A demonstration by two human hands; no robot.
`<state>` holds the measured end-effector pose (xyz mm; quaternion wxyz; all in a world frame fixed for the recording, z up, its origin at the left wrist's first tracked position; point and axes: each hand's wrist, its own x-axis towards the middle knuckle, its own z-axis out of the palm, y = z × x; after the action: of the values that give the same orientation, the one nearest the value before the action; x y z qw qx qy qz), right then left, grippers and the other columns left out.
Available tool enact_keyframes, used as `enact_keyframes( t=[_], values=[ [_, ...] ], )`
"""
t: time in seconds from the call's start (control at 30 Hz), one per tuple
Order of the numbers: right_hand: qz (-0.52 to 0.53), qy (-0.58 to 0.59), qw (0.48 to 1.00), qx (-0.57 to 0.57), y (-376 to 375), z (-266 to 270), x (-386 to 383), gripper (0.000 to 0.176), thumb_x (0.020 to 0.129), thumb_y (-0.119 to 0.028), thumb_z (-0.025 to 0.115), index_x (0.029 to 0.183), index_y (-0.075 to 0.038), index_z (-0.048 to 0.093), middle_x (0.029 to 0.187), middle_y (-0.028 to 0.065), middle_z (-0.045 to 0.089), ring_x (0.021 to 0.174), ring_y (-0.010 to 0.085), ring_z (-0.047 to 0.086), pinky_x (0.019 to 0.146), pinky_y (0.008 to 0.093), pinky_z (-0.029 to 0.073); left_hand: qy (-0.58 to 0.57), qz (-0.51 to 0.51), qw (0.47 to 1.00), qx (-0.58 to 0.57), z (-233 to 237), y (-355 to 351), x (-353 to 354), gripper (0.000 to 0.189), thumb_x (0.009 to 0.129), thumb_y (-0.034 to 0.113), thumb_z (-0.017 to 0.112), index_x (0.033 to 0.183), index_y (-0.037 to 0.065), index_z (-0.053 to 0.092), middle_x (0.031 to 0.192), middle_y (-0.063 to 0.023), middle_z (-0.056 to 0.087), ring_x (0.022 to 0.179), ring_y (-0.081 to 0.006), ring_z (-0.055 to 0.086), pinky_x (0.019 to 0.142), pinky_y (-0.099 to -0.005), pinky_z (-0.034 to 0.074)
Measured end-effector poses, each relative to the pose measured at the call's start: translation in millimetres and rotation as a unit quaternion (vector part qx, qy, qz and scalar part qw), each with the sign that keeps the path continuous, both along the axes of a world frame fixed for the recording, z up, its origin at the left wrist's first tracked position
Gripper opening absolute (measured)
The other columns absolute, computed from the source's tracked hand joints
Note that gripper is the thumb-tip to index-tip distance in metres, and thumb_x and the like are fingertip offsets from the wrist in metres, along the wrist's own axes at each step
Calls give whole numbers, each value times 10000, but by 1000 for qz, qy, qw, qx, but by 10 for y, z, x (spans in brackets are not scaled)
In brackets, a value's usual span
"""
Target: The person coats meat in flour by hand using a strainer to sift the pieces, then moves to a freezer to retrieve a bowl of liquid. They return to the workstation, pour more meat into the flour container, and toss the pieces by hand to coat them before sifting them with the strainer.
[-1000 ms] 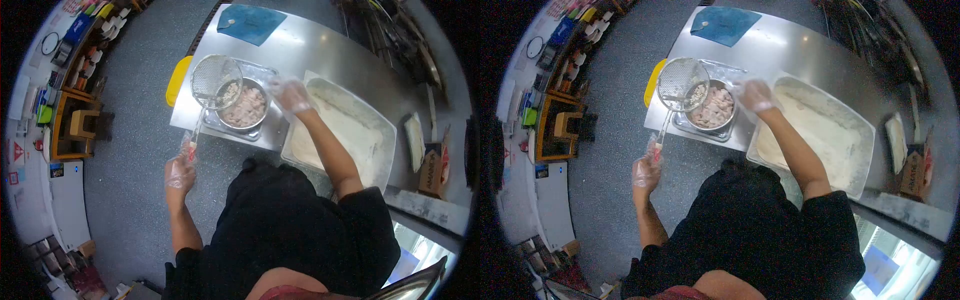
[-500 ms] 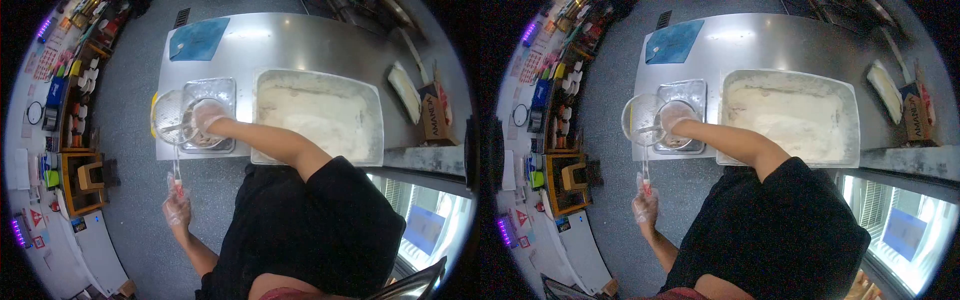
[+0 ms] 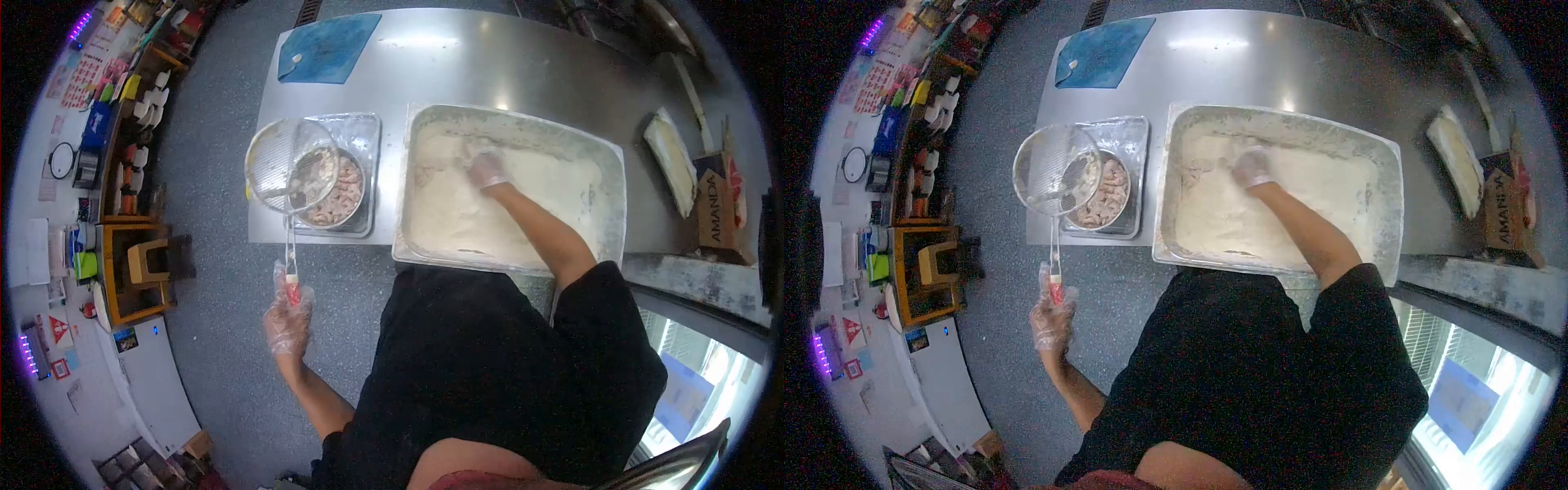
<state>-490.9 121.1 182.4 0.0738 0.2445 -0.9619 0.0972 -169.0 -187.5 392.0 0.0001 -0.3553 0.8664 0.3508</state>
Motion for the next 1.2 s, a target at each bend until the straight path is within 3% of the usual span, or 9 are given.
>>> enact_keyframes(
  t=[0.13, 0.2, 0.33, 0.4, 0.53, 0.8, 1.03, 1.1, 1.2],
  values=[
    [112, -127, 984, -45, -682, 7, 241, 476, 882, -325, 495, 1224, -1, 557, 1264, 273, 493, 1168, 367, 476, 1008, 440, 363, 9, -24, 1000, -17, 23, 113, -8, 592, 836, 156, 662, 1381, 73, 444, 911, -93, 651, 785, -86, 527, 707, -260, 473],
    [162, -207, 956, 129, -859, -170, 319, 455, 853, -234, 505, 1234, 11, 545, 1251, 275, 498, 1188, 360, 468, 1012, 427, 370, 43, -64, 997, -31, 29, 176, -39, 573, 840, 155, 667, 1366, 56, 462, 818, -82, 644, 721, -85, 533, 652, -269, 478],
    [191, -105, 966, 137, -718, -299, 660, 397, 805, -141, 518, 1154, 39, 577, 1186, 266, 550, 1117, 362, 533, 938, 440, 429, 38, -105, 993, -28, 151, 411, -116, 558, 842, 151, 663, 1354, 40, 472, 758, -89, 645, 669, -91, 544, 611, -279, 480],
    [153, -263, 952, -22, -664, -829, 697, 349, 777, -95, 537, 1096, 33, 596, 1091, 243, 605, 993, 364, 605, 846, 442, 477, 37, -119, 990, -59, 207, 492, -201, 541, 843, 172, 664, 1348, 79, 493, 753, -134, 653, 654, -115, 596, 596, -309, 492],
    [305, -244, 915, 96, 49, -141, 700, 239, 840, -164, 517, 958, 14, 626, 940, 228, 633, 895, 392, 608, 826, 456, 471, 15, -187, 980, -68, 168, 659, -383, 518, 848, 195, 657, 1340, 131, 507, 797, -197, 659, 683, -229, 673, 614, -343, 500],
    [10, -412, 909, -67, 896, 2032, 452, 372, 896, -325, 504, 1081, -17, 598, 1048, 166, 622, 980, 254, 593, 834, 385, 487, -102, -315, 942, -57, -78, 1323, -776, 531, 818, 125, 559, 1343, 155, 486, 854, -262, 629, 832, -424, 628, 696, -472, 479],
    [-64, -271, 921, -271, 1531, 1201, 216, 535, 867, -476, 538, 1209, -67, 590, 1278, 179, 537, 1113, 304, 564, 965, 380, 442, -41, -330, 943, 12, -345, 1569, -798, 537, 824, 171, 604, 1343, 109, 480, 877, -305, 613, 849, -413, 636, 715, -446, 487],
    [-43, -100, 994, -32, 1963, 680, 227, 612, 853, -503, 549, 1292, -78, 529, 1381, 173, 446, 1211, 349, 474, 1032, 430, 379, -42, -301, 951, 50, -414, 1576, -749, 546, 828, 196, 619, 1345, 95, 476, 891, -286, 630, 835, -370, 653, 718, -421, 493],
    [-76, -22, 996, 36, 2020, 129, 511, 663, 840, -496, 564, 1356, -93, 458, 1404, 196, 403, 1299, 342, 368, 1092, 459, 283, -38, -263, 959, 94, -452, 1574, -701, 576, 827, 220, 641, 1356, 75, 463, 913, -237, 658, 810, -277, 662, 726, -373, 501]
  ],
)
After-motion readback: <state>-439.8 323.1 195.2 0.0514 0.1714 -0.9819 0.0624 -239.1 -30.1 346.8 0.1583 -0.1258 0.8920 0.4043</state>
